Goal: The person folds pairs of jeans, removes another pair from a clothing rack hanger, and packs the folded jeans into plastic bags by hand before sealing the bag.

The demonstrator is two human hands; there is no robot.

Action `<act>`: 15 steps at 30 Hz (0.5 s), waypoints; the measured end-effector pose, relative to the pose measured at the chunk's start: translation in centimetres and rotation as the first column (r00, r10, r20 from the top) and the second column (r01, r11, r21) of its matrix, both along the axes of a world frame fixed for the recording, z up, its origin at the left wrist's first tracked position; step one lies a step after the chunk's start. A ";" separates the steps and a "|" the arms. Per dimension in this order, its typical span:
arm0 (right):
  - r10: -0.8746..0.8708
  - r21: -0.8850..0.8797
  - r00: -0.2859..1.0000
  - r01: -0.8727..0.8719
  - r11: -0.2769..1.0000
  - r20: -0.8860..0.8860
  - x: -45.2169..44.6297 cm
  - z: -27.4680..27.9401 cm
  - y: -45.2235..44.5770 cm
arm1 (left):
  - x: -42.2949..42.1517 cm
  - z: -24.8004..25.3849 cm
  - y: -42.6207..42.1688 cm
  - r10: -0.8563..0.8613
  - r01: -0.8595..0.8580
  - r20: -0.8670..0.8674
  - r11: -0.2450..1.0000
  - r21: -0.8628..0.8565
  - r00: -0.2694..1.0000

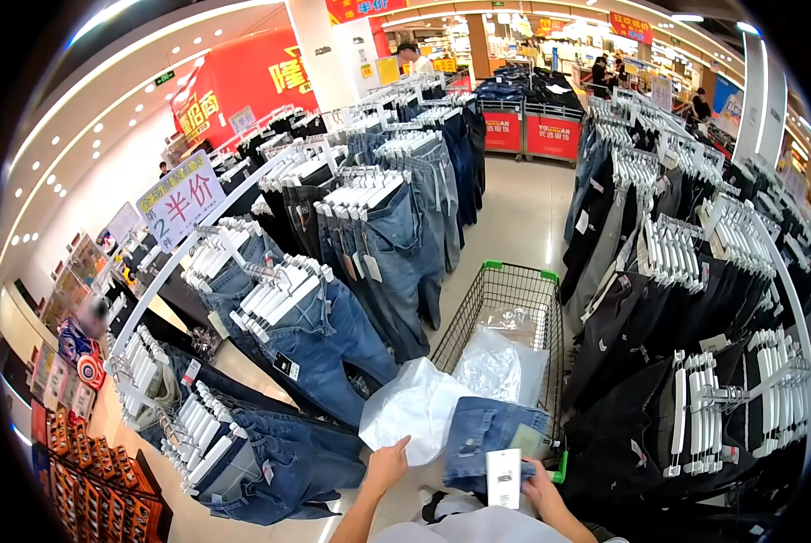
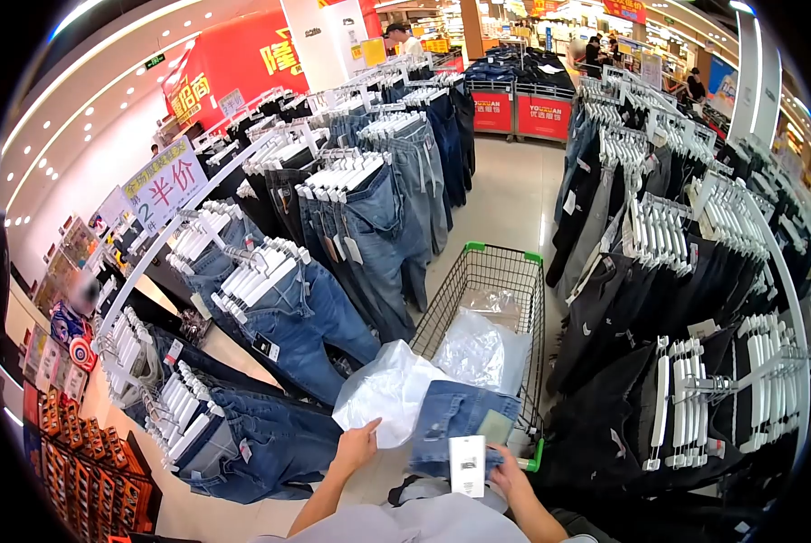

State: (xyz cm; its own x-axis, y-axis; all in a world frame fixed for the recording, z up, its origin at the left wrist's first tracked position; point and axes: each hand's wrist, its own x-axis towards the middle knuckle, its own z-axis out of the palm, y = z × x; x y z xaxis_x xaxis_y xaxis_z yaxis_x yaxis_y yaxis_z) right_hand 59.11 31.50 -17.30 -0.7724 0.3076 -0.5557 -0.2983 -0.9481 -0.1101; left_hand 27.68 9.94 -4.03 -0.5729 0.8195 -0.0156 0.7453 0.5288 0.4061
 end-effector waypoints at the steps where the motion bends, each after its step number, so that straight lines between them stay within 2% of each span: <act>1: -0.039 0.085 0.999 0.036 0.996 0.030 1.3 2.5 -0.2 | -0.4 0.2 0.4 -0.007 0.007 0.002 1.000 -0.001 1.000; 2: -0.053 0.026 0.998 0.054 0.998 -0.026 2.9 -0.8 0.3 | -0.4 0.4 0.7 -0.004 0.004 0.012 1.000 -0.005 1.000; 4: -0.071 0.004 0.996 0.071 0.997 -0.045 4.9 -1.2 0.7 | -0.4 1.3 1.7 -0.077 0.077 0.052 0.997 -0.011 0.996; 6: -0.022 0.022 0.999 0.022 1.000 0.028 5.9 -1.5 0.5 | -0.3 2.0 2.3 -0.108 0.112 0.067 0.992 -0.056 0.992; 8: -0.015 0.112 0.991 0.000 0.994 0.133 6.2 -1.0 -0.1 | -0.1 2.4 3.4 -0.165 0.174 0.078 0.977 -0.119 0.983; 9: -0.016 0.109 0.984 -0.003 0.994 0.178 5.8 0.1 -0.3 | 0.0 2.3 3.8 -0.152 0.160 0.062 0.975 -0.152 0.986; 10: -0.015 0.151 0.952 -0.033 0.988 0.306 5.4 1.1 -0.4 | 0.0 1.9 4.2 -0.136 0.144 0.054 0.971 -0.192 0.989; 11: -0.016 0.170 0.948 -0.041 0.985 0.319 5.4 1.3 -0.4 | -0.2 1.2 4.5 -0.152 0.165 0.071 0.959 -0.231 0.986; 12: 0.027 0.128 0.964 -0.062 0.990 0.263 5.8 2.0 -0.2 | 0.1 0.9 4.4 -0.151 0.154 0.059 0.987 -0.045 0.987; 13: 0.059 0.108 0.953 -0.095 0.990 0.298 5.9 2.6 0.1 | 0.1 0.6 4.4 -0.157 0.160 0.076 0.986 -0.036 0.985; 14: 0.075 0.114 0.971 -0.103 0.988 0.226 6.0 3.2 0.2 | 0.0 1.2 5.0 -0.177 0.184 0.063 0.976 -0.115 0.982; 15: 0.088 0.115 0.968 -0.118 0.986 0.236 5.7 3.5 0.3 | -0.1 1.1 5.2 -0.180 0.184 0.046 0.975 -0.127 0.983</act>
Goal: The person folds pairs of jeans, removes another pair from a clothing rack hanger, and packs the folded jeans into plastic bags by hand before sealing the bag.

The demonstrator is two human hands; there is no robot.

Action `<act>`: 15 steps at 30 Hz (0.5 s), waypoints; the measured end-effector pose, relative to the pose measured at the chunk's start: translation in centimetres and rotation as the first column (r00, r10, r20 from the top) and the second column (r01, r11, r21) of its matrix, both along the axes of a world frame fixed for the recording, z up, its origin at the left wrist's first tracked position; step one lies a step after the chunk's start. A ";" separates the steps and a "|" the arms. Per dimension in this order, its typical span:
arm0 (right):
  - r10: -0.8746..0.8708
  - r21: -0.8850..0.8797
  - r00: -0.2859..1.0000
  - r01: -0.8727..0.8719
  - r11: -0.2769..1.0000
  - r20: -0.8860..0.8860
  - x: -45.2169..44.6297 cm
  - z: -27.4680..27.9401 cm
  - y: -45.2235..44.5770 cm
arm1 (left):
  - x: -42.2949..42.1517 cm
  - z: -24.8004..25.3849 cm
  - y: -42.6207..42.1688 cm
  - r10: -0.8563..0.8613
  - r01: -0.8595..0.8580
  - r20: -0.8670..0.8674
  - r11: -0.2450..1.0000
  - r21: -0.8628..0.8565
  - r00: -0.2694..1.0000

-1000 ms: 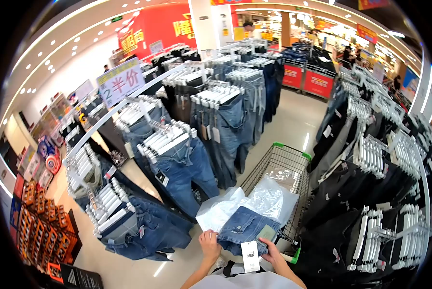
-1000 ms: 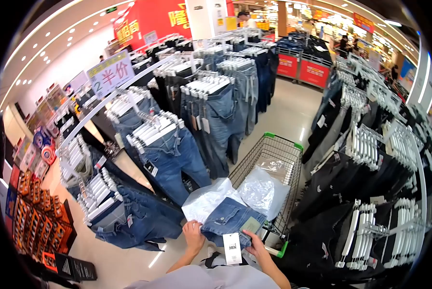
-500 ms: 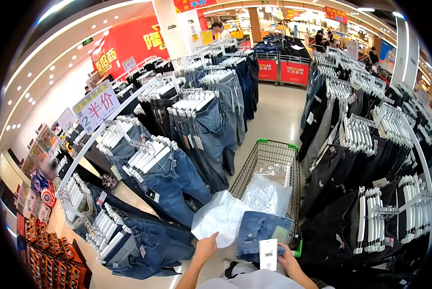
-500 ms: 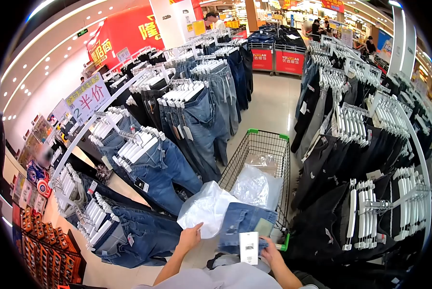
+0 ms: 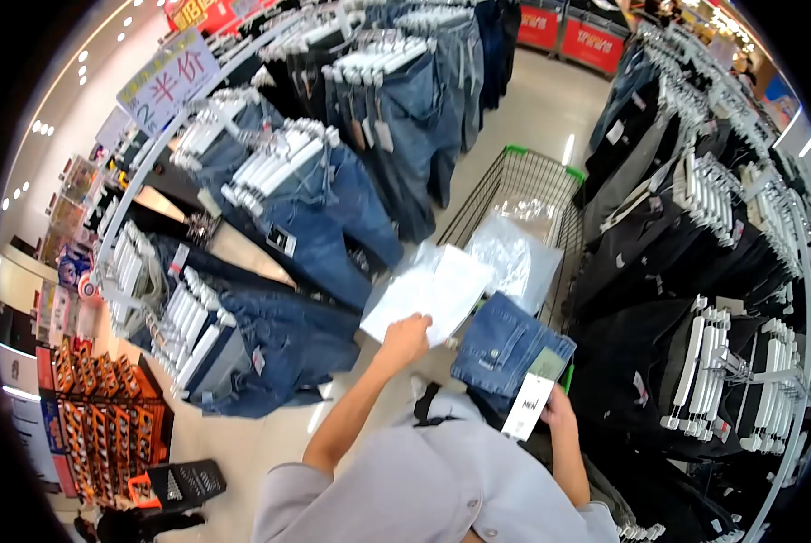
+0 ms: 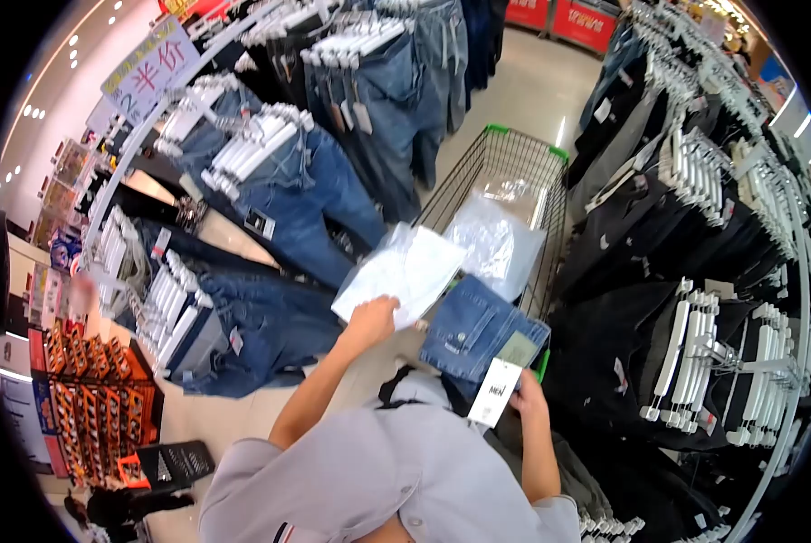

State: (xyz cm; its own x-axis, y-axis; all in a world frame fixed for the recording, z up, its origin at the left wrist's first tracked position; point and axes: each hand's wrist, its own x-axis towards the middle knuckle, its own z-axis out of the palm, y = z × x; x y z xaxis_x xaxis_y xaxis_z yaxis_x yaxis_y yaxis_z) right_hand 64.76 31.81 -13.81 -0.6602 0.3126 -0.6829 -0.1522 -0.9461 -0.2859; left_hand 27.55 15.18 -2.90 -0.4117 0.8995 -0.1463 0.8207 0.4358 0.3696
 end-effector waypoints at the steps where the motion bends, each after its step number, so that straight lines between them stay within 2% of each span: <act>1: 0.013 0.045 1.000 -0.014 0.999 0.015 -0.4 1.2 -0.2 | 0.1 -0.1 0.3 0.049 -0.049 0.010 0.997 0.053 0.999; 3: 0.120 0.207 0.980 -0.151 0.967 0.157 -1.5 4.2 -0.7 | 0.0 0.6 0.6 0.066 -0.068 0.020 0.994 0.081 0.998; 4: 0.125 0.226 0.955 -0.188 0.956 0.268 -2.0 4.4 -1.1 | 0.0 0.7 0.6 0.064 -0.065 0.022 0.995 0.076 0.998; 5: 0.120 0.225 0.956 -0.184 0.957 0.268 -1.9 3.9 -1.3 | 0.0 0.8 0.7 0.079 -0.079 0.005 0.992 0.103 0.997; 8: -0.118 0.112 0.945 0.087 0.990 0.304 -2.1 4.1 -2.0 | -0.4 0.3 0.9 0.094 -0.095 0.022 0.990 0.106 0.995; 9: -0.118 0.112 0.946 0.087 0.990 0.303 -1.8 4.0 -1.9 | -0.5 0.6 1.0 0.095 -0.099 0.051 0.992 0.082 0.994; 10: -0.146 0.042 0.975 0.140 0.989 0.168 -1.3 3.9 -1.8 | -0.5 0.8 1.1 0.094 -0.098 0.050 0.992 0.081 0.994; 11: -0.182 -0.034 0.983 0.183 0.982 0.031 -0.7 3.7 -1.8 | -0.3 1.1 1.2 0.110 -0.115 0.149 0.993 0.026 0.983; 12: -0.186 -0.097 0.980 0.192 0.977 0.073 -0.3 3.2 -1.9 | -0.1 1.5 1.5 0.129 -0.126 0.244 0.992 -0.029 0.961; 13: -0.189 -0.098 0.979 0.195 0.976 0.072 0.3 2.3 -1.9 | 0.1 1.7 1.6 0.126 -0.123 0.242 0.992 -0.030 0.962; 15: -0.177 -0.070 0.979 0.171 0.983 -0.100 1.8 -0.4 -1.7 | 0.9 1.8 1.4 0.078 -0.106 0.288 0.991 0.082 0.955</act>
